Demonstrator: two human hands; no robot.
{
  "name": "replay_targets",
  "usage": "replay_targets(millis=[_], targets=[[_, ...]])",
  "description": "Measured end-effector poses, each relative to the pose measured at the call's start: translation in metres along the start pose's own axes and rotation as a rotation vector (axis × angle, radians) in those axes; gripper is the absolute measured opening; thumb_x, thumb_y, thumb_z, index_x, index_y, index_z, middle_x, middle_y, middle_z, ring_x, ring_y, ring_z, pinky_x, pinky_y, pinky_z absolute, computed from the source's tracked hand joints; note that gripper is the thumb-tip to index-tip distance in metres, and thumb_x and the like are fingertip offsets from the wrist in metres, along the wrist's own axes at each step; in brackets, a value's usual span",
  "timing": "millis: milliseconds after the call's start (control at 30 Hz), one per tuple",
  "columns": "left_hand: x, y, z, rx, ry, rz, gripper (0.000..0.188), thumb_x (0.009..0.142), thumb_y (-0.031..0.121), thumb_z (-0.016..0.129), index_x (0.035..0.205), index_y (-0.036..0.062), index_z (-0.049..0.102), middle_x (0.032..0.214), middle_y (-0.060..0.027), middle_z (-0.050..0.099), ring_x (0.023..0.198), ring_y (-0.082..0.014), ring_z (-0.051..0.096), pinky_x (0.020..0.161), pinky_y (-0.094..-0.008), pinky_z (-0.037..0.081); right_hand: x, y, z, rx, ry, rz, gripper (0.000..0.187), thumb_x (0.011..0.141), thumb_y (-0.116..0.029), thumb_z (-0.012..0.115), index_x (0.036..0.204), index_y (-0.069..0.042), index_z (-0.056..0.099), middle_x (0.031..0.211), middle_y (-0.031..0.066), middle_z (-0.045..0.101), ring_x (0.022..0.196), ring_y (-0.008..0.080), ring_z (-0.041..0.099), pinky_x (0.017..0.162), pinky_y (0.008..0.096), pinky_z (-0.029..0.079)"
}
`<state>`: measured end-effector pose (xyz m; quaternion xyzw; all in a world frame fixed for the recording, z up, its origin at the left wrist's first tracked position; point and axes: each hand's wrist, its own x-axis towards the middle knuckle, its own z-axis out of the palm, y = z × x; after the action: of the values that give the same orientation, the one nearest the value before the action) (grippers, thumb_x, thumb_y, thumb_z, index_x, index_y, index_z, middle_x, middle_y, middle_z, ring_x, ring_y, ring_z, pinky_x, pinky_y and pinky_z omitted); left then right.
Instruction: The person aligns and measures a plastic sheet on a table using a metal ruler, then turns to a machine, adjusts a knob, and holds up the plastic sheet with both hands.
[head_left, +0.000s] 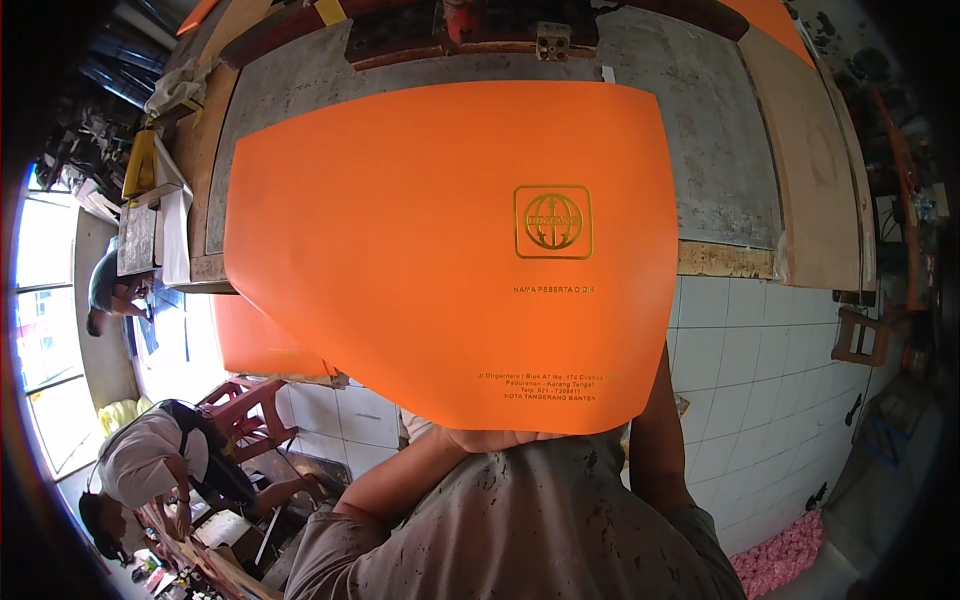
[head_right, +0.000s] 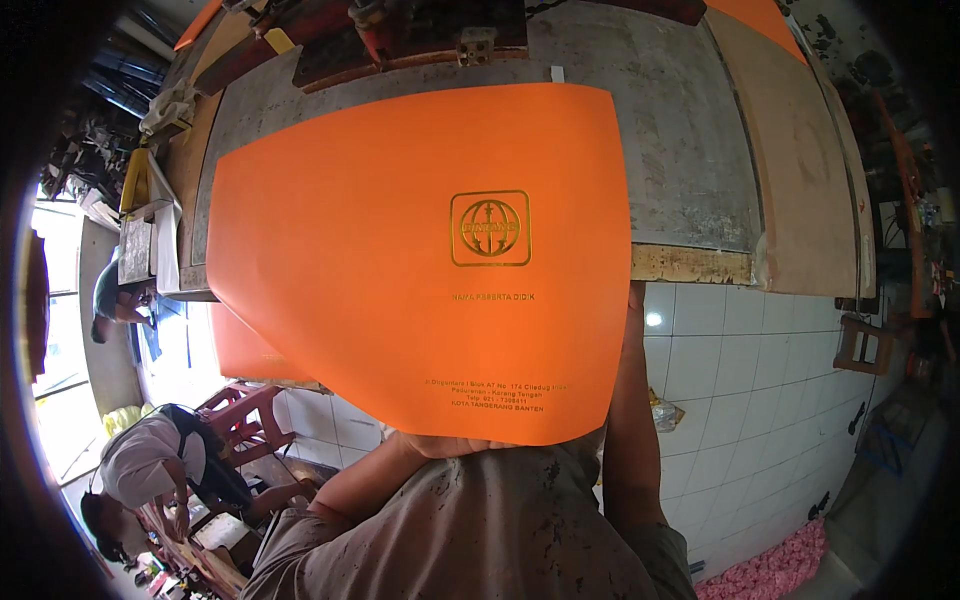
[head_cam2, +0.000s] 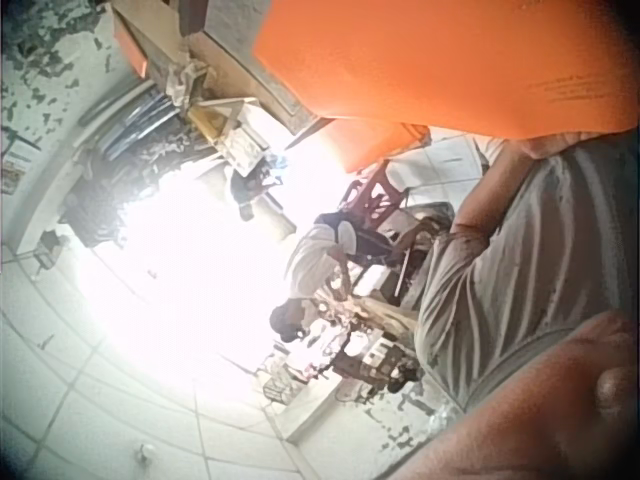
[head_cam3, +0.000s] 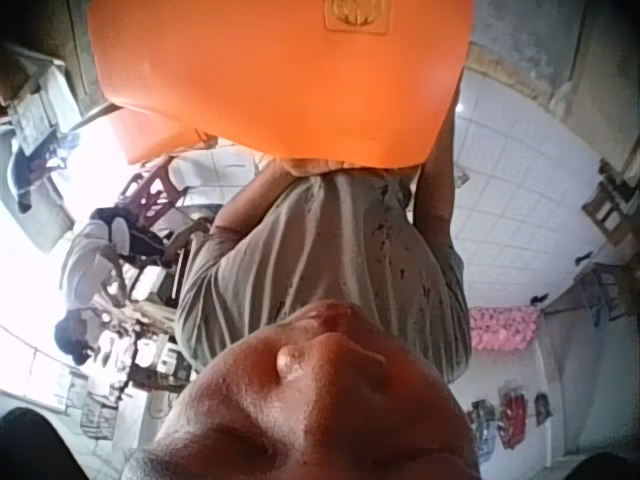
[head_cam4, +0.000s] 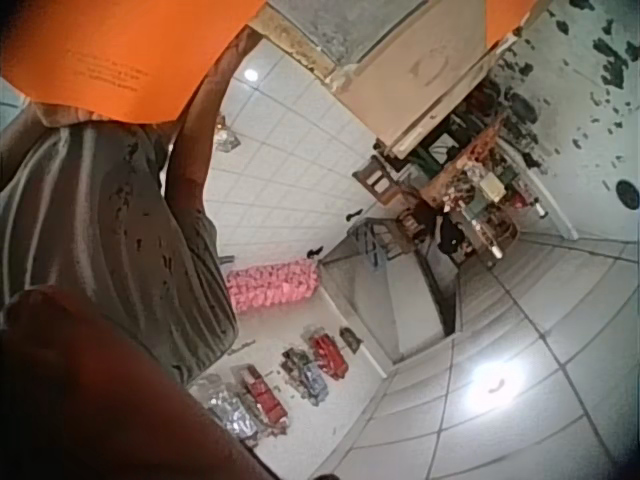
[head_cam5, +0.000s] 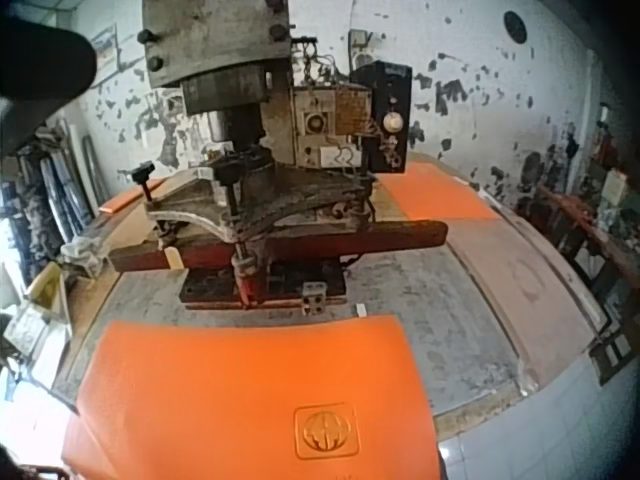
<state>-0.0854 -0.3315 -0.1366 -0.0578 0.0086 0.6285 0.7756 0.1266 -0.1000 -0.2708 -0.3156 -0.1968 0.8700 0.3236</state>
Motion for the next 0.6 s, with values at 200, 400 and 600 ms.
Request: replay_targets(millis=[200,400,600], targets=[[-0.001,-0.002,0.001,0.012,-0.003,0.014,0.095,0.094,0.072,0.047,0.156,0.0018,0.034,0.153,-0.0241,0.044,0.133,-0.0372,0.051,0.108,-0.0458,0.041,-0.005,0.001,0.002,-0.023,0.004,-0.006,0.059,0.11,-0.047,0.039,0.145,-0.001,0.048,0.138,0.0149,0.06,0.119,0.0283,0.065,0.093,0.0408,0.058],[-0.008,-0.003,-0.03,-0.107,-0.209,-0.058,0.087,0.098,0.067,0.045,0.156,0.0041,0.035,0.157,-0.0215,0.04,0.139,-0.036,0.045,0.114,-0.0478,0.037,-0.006,-0.002,0.008,-0.073,0.015,-0.017,0.06,0.11,-0.048,0.039,0.146,0.0,0.048,0.138,0.0149,0.06,0.119,0.0284,0.065,0.093,0.0407,0.058],[-0.007,-0.002,-0.02,-0.294,0.024,-0.094,0.075,0.104,0.051,0.044,0.152,-0.0053,0.032,0.148,-0.0255,0.044,0.137,-0.0348,0.046,0.114,-0.0381,0.042,-0.018,-0.002,0.021,-0.499,0.121,-0.061,0.06,0.11,-0.048,0.039,0.146,0.0,0.048,0.138,0.0149,0.06,0.119,0.0285,0.065,0.094,0.0406,0.058]])
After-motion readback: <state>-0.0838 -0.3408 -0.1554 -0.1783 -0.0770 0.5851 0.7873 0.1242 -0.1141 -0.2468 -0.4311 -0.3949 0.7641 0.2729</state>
